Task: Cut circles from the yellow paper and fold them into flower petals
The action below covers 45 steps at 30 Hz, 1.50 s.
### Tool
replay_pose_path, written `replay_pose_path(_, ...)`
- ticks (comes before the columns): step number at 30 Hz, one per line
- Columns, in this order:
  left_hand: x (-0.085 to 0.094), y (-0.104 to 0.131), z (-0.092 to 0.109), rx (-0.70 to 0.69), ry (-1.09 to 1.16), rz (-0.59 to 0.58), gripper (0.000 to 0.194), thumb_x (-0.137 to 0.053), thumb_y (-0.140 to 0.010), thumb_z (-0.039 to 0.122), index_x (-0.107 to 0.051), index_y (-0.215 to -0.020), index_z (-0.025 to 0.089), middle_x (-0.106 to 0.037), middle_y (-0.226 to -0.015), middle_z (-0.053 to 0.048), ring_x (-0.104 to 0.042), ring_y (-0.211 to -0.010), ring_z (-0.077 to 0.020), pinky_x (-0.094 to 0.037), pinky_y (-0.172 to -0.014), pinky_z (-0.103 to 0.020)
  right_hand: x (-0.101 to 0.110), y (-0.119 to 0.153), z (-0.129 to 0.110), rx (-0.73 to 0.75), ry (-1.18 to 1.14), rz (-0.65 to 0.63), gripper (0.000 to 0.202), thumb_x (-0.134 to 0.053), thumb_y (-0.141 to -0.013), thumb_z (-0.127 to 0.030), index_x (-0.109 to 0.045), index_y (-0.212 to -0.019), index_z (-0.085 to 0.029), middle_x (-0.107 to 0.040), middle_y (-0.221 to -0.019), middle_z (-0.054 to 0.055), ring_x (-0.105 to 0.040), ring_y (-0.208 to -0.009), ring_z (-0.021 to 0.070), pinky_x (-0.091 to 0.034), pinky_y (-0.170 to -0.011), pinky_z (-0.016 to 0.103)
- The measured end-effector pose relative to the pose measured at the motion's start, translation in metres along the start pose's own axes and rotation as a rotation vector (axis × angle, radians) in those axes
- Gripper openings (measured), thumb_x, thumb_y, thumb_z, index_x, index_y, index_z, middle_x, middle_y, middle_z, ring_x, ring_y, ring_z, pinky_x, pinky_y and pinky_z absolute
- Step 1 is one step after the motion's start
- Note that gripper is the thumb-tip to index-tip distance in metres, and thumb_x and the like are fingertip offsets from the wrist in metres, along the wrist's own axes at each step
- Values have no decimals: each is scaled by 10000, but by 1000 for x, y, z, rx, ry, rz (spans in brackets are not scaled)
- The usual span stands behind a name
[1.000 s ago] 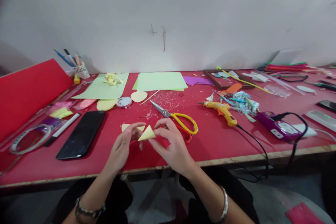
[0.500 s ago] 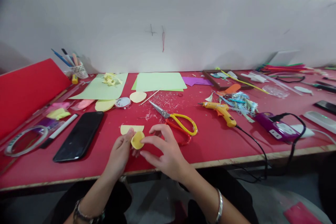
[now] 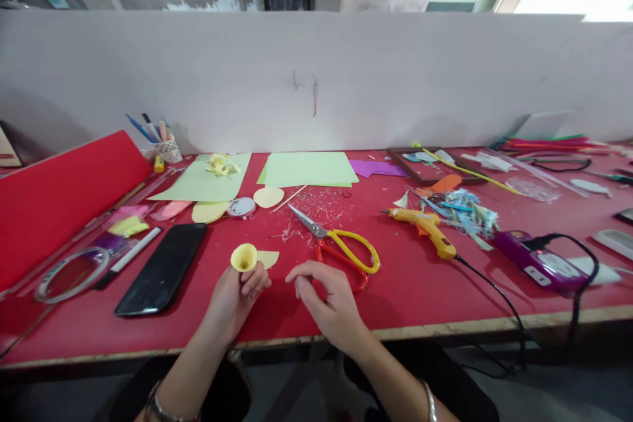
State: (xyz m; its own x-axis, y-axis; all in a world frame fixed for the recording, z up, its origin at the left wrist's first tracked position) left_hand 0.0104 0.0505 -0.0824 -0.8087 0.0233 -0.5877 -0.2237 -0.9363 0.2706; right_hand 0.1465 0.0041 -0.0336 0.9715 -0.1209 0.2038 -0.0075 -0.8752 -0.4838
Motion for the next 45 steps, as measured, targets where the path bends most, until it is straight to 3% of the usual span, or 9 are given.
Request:
replay_pose_path(5,-2,0,-6,167,198,-20,516,-215,-964,232,-367,-477,163,-313,-372,62,-277,-339,-47,-335,-472,-190,0,-3,-5,82,107,-10,195,-510,-782,-87,-673,-763,-192,-672,-655,7,-604,-566,124,-489,-579,219)
replay_pose_path(14,10,-5,-3,186,418,36,473,-257,-958,226,-377,-505,160,-331,-392,73,-289,-349,-46,-362,-505,-200,7,-9,8,103,140,8,192,-547,-761,-73,-689,-756,-202,-699,-677,14,-645,-616,146,-525,-617,226)
replay_pose_path(17,23,-7,-5,106,257,108,459,-398,-918,310,-374,-482,170,-335,-379,74,-286,-364,-49,-352,-498,-197,12,-12,13,87,155,13,188,-563,-749,-69,-693,-742,-205,-690,-656,12,-637,-601,149,-523,-601,225)
replay_pose_path(21,39,4,-3,-158,-132,258,515,-651,-651,594,-413,-457,181,-386,-383,62,-348,-419,-67,-299,-456,-204,14,-17,6,74,85,59,167,-584,-749,-80,-670,-809,-210,-643,-661,1,-609,-586,136,-516,-573,211)
replay_pose_path(27,55,53,-18,-144,-318,553,620,-625,-451,765,-567,-588,164,-464,-386,50,-427,-400,-107,-341,-450,-243,-19,-8,-34,172,-35,-153,266,-540,-763,-51,-634,-961,-201,-622,-773,28,-588,-638,129,-512,-620,228)
replay_pose_path(30,61,64,-16,-99,-261,556,608,-656,-420,748,-560,-583,169,-439,-355,61,-413,-374,-103,-343,-437,-244,-25,-9,-42,169,-12,-221,170,-534,-807,-73,-655,-852,-183,-639,-743,42,-597,-646,132,-504,-617,223)
replay_pose_path(37,75,70,15,-184,-131,444,573,-741,-472,599,-327,-424,206,-314,-362,86,-303,-393,-62,-309,-429,-221,33,-20,-33,161,148,-112,144,-538,-805,-113,-649,-755,-190,-645,-694,41,-609,-669,159,-501,-626,251)
replay_pose_path(41,86,82,30,-266,-122,517,539,-726,-548,549,-321,-460,205,-313,-399,87,-293,-417,-61,-311,-442,-211,73,-17,-6,-6,252,-61,113,-548,-778,-191,-651,-731,-184,-660,-708,50,-620,-656,178,-506,-626,273)
replay_pose_path(45,74,84,33,-301,-213,437,484,-688,-641,508,-357,-470,198,-340,-410,75,-316,-433,-67,-308,-457,-210,89,-20,13,-117,269,-76,131,-548,-787,-261,-648,-774,-178,-682,-733,58,-633,-685,201,-505,-645,292)
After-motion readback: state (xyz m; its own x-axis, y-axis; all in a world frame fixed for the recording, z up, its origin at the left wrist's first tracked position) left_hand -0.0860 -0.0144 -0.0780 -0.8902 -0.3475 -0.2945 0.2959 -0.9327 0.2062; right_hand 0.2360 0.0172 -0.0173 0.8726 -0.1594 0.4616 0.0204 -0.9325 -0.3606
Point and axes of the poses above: each hand's wrist, its own y-axis away from the middle knuckle, its own x-axis out of the back of the hand, z = x × y, the point moved 7 cm from there along -y, towards the middle knuckle
